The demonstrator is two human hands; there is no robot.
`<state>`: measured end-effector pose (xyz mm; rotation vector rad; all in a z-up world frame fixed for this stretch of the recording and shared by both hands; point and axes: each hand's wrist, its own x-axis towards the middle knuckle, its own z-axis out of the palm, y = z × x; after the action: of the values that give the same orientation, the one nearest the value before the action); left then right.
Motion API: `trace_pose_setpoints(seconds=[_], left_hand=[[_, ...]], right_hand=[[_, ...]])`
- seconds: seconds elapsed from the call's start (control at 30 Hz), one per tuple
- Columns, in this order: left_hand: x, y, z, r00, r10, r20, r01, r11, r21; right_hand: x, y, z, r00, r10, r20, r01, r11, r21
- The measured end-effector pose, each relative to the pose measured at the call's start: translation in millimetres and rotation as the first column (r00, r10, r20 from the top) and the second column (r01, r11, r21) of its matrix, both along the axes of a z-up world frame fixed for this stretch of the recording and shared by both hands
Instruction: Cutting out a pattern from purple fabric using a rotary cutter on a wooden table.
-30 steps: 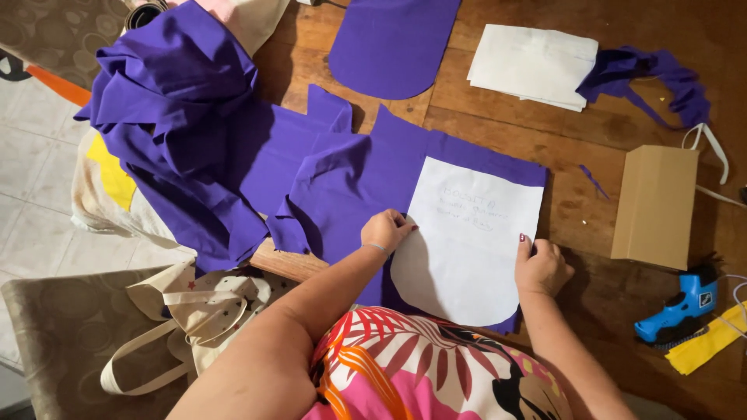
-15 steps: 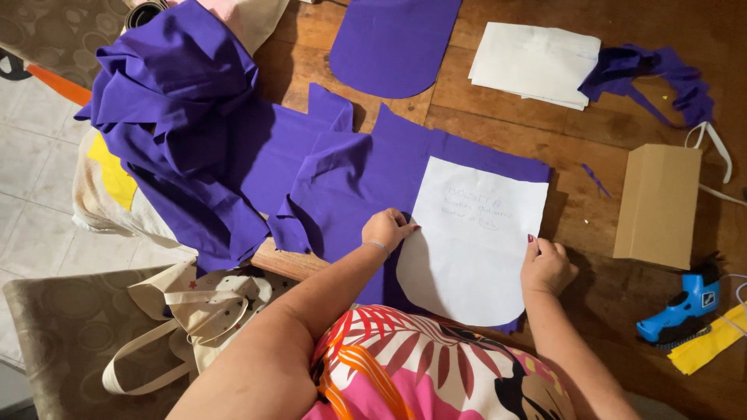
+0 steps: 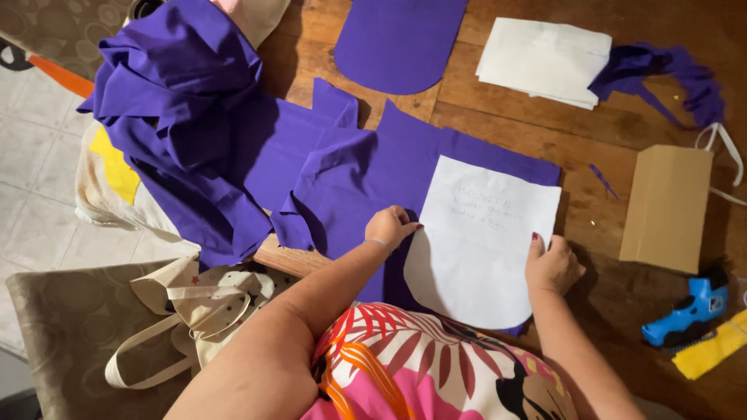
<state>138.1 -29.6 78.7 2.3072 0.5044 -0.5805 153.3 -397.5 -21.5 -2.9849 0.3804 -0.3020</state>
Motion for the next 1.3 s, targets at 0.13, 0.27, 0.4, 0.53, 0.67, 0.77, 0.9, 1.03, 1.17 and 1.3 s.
trace_pose_setpoints(seconds=[0.13,0.27,0.4,0.53,0.67,0.77,0.9,1.03,1.17,1.3], left_hand=[[1.3,1.1,-5.6,1.0,0.004,-0.024,-0.005,1.0,-0.028],[-2.1,5.9,-12.7,0.999,-0.02,0.037,0.023,0.996,-0.084],[-14.4,10.6,-70.8,0.993,0.02,0.112,-0.001,0.986,-0.164],[-55.9,21.8,-68.1,0.996,0.085,0.04,-0.074,0.974,-0.212],[-100.5,33.0,-62.9,1.0,-0.014,0.002,0.014,0.983,-0.182],[-119.5,34.3,-73.6,0.993,-0.119,0.022,0.121,0.985,-0.121],[-124.5,42.8,-88.7,0.987,-0.15,0.06,0.151,0.988,-0.009],[-124.5,46.1,-85.3,0.98,-0.184,0.078,0.181,0.983,0.035],[-127.5,46.6,-83.5,0.968,-0.236,0.086,0.233,0.972,0.041],[-131.1,47.7,-78.4,0.95,-0.305,0.07,0.299,0.951,0.083]], right_hand=[[39.7,-5.6,-2.3,0.992,-0.061,-0.107,0.067,0.997,0.046],[63.9,-2.6,-7.7,0.978,-0.127,-0.167,0.146,0.983,0.109],[56.3,-14.5,-17.9,0.983,-0.12,-0.138,0.142,0.976,0.162],[5.8,-21.6,-5.1,0.989,-0.066,-0.133,0.101,0.955,0.28],[-73.4,-40.8,-10.9,0.995,0.04,-0.094,-0.008,0.945,0.326],[-115.1,-37.4,10.1,0.993,0.072,-0.094,-0.039,0.948,0.317],[-130.6,-29.9,24.0,0.968,0.13,-0.215,-0.053,0.942,0.331],[-131.3,-24.9,28.8,0.959,0.151,-0.242,-0.077,0.953,0.293],[-133.5,-33.5,11.2,0.967,0.211,-0.144,-0.172,0.954,0.247],[-137.4,-54.9,-14.9,0.951,0.308,-0.011,-0.297,0.926,0.235]])
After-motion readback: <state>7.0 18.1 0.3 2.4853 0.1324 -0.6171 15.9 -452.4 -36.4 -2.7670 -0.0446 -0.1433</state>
